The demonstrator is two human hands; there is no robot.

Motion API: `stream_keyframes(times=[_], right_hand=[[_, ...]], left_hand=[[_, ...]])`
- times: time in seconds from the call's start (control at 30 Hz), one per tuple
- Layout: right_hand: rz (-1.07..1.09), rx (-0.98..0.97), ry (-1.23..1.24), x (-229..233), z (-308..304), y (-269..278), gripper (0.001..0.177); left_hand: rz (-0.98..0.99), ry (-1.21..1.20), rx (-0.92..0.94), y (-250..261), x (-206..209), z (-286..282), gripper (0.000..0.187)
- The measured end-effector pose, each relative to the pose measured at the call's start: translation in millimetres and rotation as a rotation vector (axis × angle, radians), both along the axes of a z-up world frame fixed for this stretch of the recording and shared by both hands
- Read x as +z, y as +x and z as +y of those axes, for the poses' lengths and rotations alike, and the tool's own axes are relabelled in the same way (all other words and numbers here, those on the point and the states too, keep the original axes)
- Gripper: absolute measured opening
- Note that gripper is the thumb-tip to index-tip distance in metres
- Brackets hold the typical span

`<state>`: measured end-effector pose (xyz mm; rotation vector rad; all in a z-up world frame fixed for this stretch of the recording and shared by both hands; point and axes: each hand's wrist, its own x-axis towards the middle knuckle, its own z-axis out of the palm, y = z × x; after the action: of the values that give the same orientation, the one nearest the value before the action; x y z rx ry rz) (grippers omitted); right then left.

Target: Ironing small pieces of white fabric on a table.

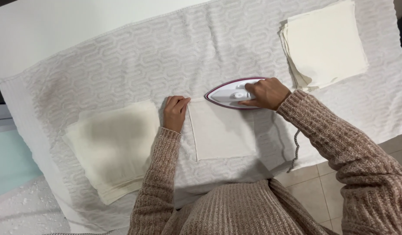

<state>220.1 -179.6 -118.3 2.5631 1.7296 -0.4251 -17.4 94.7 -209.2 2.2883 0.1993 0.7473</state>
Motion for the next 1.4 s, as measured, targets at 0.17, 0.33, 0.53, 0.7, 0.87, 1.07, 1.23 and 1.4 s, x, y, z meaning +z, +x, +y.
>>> stream_keyframes(times=[0.17,0.33,0.53,0.7,0.87,1.07,1.23,1.4], right_hand=[[-0.011,0.033,0.032,-2.5,7.3,-7.8,0.053],[-0.018,0.05,0.042,-4.2,25.5,-20.8,0.051],[0.014,0.042,0.046,2.7,44.3,-31.3,0.05],[0.013,0.051,0.047,-3.4,46.6,-33.5,0.052],[0.024,0.034,0.054,-8.2,59.0,-34.7,0.055],[0.036,0.009,0.085,-10.1,71.5,-48.5,0.053],[0.034,-0.064,0.083,-15.7,68.1,-53.1,0.056],[-0.024,-0.171,0.053,-20.2,40.9,-46.0,0.056]], left_hand=[[-0.013,0.066,0.047,1.5,-7.4,-5.3,0.009],[-0.025,0.143,0.06,2.1,2.3,-9.2,0.008],[-0.001,0.061,0.103,-3.3,14.7,-8.5,0.007],[-0.036,0.046,0.093,-5.8,15.5,-7.6,0.013],[-0.042,0.027,0.193,-14.8,27.9,-11.1,0.021],[-0.027,-0.011,0.287,-25.5,23.5,-22.5,0.031],[-0.109,0.069,0.25,-17.4,43.0,-54.6,0.038],[0.136,0.17,0.194,-23.0,37.8,-80.0,0.05]])
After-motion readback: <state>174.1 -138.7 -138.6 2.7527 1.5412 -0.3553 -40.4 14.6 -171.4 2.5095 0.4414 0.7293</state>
